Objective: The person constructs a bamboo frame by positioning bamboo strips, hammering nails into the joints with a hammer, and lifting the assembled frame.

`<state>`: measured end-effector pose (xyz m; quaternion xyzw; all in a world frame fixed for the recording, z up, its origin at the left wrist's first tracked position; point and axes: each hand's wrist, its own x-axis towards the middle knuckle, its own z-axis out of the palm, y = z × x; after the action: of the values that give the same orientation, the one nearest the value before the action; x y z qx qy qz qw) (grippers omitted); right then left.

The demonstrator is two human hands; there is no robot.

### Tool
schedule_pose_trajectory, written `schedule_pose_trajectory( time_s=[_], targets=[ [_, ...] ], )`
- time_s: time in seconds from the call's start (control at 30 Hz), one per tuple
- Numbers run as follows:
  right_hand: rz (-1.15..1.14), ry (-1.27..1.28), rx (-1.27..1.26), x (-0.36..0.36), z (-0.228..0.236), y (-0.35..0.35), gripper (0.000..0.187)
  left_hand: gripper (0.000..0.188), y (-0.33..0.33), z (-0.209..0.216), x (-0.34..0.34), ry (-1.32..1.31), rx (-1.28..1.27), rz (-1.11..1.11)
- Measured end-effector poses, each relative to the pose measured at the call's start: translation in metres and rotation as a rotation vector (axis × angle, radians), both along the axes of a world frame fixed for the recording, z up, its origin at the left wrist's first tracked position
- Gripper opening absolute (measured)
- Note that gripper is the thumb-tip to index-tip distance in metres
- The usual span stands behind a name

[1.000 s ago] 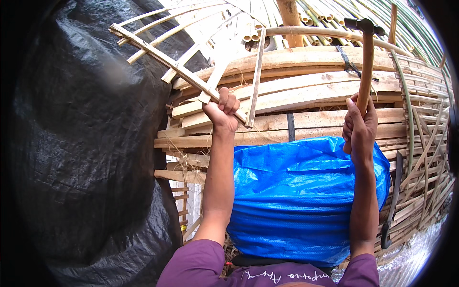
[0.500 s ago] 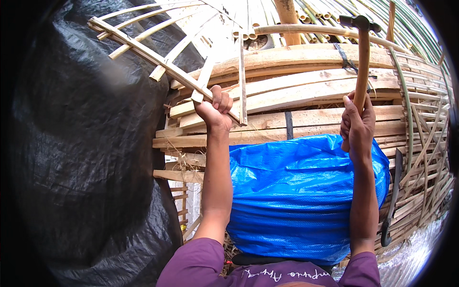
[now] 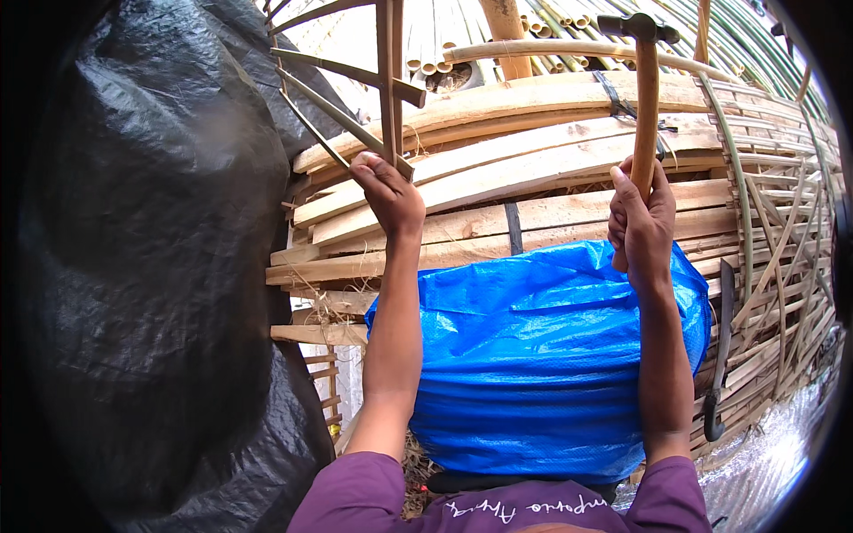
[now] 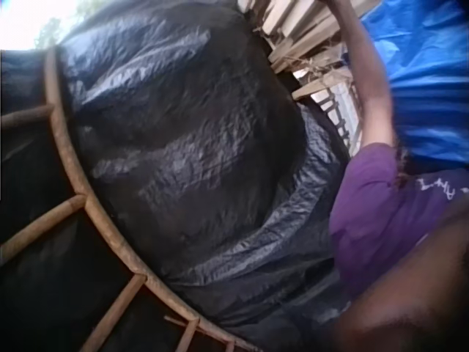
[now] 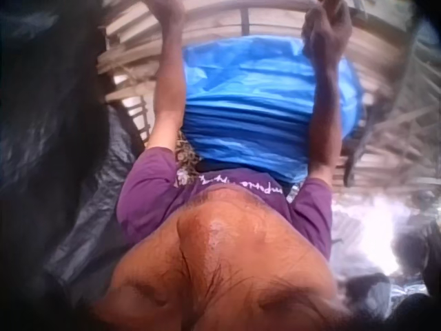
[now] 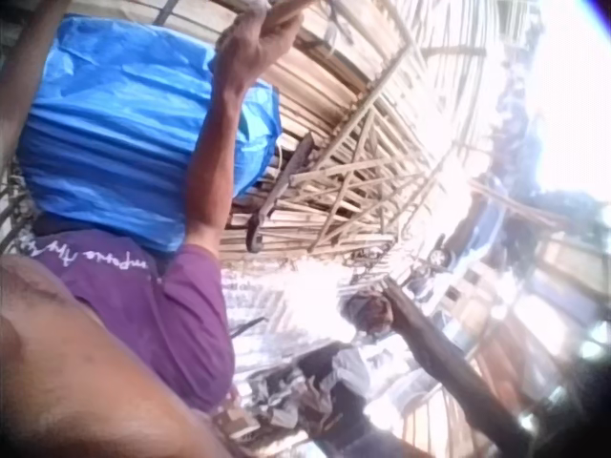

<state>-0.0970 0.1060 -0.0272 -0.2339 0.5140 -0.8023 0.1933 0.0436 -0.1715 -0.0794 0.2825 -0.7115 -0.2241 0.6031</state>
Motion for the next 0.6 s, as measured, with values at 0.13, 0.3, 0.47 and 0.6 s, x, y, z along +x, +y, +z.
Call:
schedule_pose_trajectory(
  time_s=[0.13,0.3,0.47,0.6],
  targets=[
    [0.005,-0.006,-0.007,-0.003,0.000,0.002,0.010,0.018,0.019,-0.008,-0.019,-0.172,-0.017,0.043],
    [0.024,-0.034,-0.023,-0.006,-0.002,0.004,0.009,0.018,0.030,-0.034,-0.038,-0.567,0.177,0.109],
    [0.029,-0.050,-0.048,-0.008,-0.002,0.008,0.009,0.027,0.025,-0.055,-0.041,-0.835,0.028,0.081],
    [0.014,-0.056,-0.038,-0.006,0.002,0.010,0.008,0.026,0.022,-0.057,-0.040,-0.788,-0.007,0.054]
  ],
)
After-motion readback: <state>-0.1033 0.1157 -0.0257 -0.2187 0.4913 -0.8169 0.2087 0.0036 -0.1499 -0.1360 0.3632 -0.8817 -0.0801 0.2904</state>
